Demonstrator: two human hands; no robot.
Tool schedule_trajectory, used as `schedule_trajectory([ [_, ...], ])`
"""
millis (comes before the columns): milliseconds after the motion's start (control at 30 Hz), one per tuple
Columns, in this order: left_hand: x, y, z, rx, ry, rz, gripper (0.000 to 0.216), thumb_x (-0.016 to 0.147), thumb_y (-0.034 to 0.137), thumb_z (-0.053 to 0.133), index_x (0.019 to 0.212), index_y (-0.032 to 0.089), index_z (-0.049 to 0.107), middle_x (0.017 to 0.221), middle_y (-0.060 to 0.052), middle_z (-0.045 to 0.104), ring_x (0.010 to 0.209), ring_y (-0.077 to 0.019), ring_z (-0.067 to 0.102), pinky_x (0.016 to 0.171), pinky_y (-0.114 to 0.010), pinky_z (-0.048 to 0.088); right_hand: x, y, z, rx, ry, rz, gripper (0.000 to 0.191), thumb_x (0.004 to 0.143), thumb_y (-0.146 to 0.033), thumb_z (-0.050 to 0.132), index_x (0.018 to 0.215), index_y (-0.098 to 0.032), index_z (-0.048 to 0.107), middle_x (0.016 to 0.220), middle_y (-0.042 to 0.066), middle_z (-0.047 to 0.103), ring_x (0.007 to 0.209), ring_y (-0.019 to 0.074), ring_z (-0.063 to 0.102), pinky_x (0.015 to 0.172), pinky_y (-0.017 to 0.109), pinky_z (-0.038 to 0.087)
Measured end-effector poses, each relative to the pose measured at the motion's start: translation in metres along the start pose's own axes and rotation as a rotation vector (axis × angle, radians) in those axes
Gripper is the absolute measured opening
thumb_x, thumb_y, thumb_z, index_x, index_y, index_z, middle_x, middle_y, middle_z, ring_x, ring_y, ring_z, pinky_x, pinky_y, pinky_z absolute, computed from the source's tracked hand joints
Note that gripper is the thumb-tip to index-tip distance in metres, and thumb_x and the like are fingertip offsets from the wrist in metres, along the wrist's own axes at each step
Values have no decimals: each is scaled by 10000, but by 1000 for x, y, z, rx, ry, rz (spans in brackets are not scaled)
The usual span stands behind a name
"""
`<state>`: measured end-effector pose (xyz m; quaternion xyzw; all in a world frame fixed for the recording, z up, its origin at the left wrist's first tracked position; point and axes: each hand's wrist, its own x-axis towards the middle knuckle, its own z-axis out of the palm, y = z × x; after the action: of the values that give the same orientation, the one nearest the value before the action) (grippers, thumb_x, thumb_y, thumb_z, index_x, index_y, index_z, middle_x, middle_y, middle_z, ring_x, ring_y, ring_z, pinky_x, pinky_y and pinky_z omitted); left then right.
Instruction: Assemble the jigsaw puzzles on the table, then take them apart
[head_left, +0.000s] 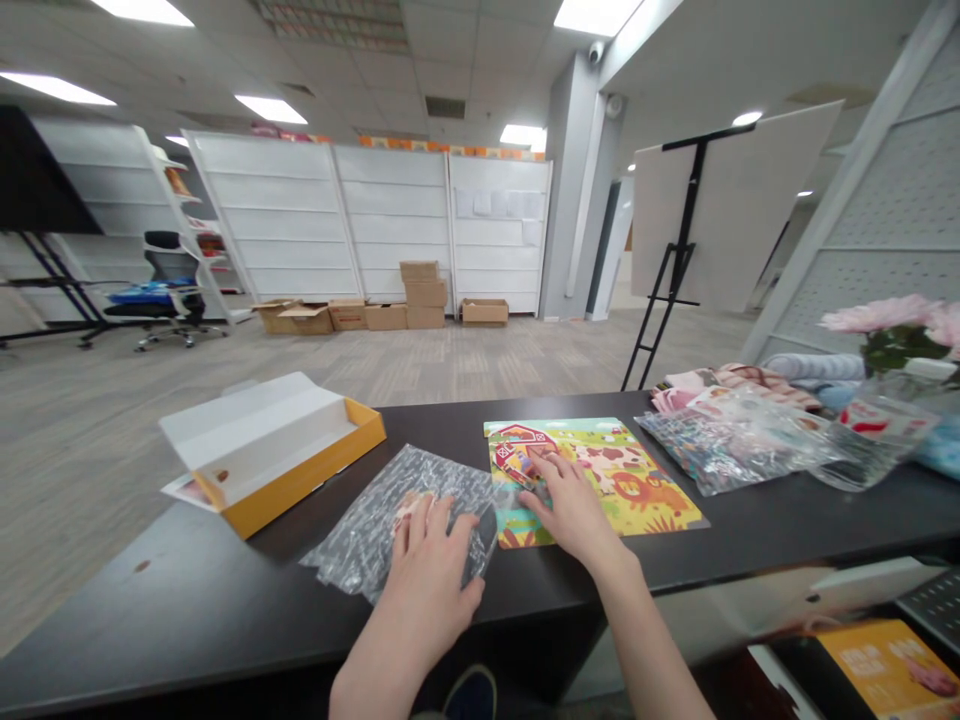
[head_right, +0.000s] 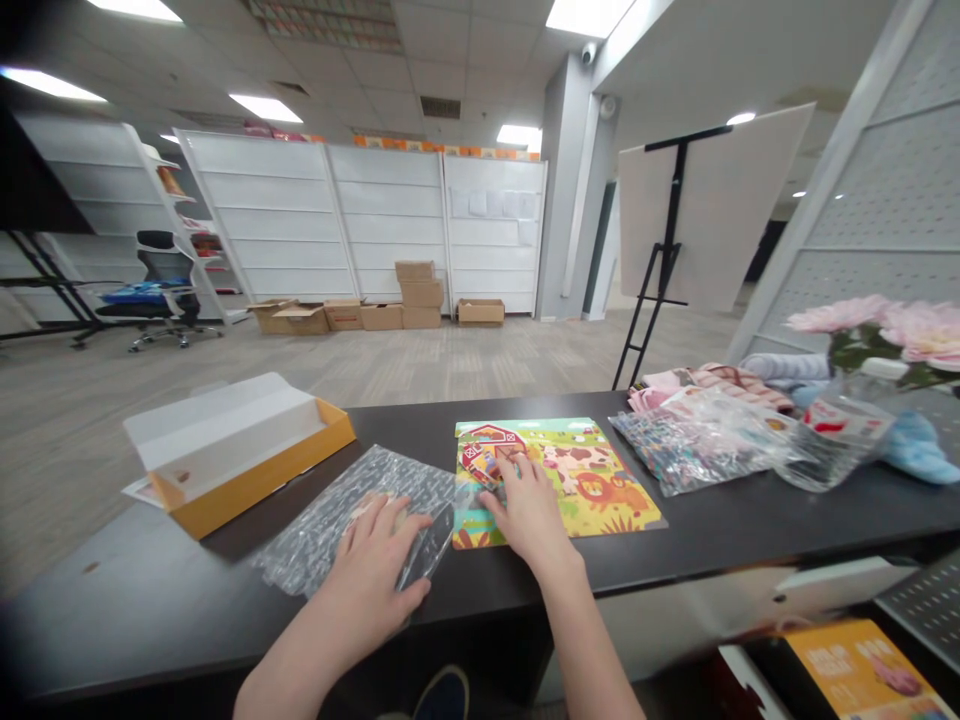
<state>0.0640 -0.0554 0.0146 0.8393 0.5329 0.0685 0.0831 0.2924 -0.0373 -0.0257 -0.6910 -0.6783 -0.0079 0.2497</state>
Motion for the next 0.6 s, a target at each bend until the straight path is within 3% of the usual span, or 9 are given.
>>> schedule_trajectory([
  [133,1,-1,-4,-28,6,-5,431,773,231,669,1203,219,685,1531,-157,498,1505,-420,320,1198,-605,281,3,-9,7,-22,-30,68,526,942,-326,596,1442,-185,514,1321,168,647,1252,350,565,1038,478,426],
  [300,4,-8,-1,-73,43,-12,308,806,284,686,1106,214,681,1552,-178,460,1507,-414,311,1178,-603,303,3,-11,3,22,-15,107,424,912,-279,586,1319,-159,580,1201,185,686,1129,348,633,941,460,478],
  [433,8,-10,2,-75,114,-24,241,881,380,651,1027,189,672,1557,-201,436,1492,-417,327,1150,-597,334,-4,5,-11,223,5,67,306,877,-301,631,1167,-208,612,1083,115,711,977,286,681,868,416,525],
  [600,18,10,3,-127,221,80,201,923,334,617,1067,197,642,1429,-159,560,1397,-347,457,1142,-537,366,-21,33,-34,565,-75,-19,215,865,-302,665,1064,-225,635,1047,62,709,957,233,705,897,414,579],
])
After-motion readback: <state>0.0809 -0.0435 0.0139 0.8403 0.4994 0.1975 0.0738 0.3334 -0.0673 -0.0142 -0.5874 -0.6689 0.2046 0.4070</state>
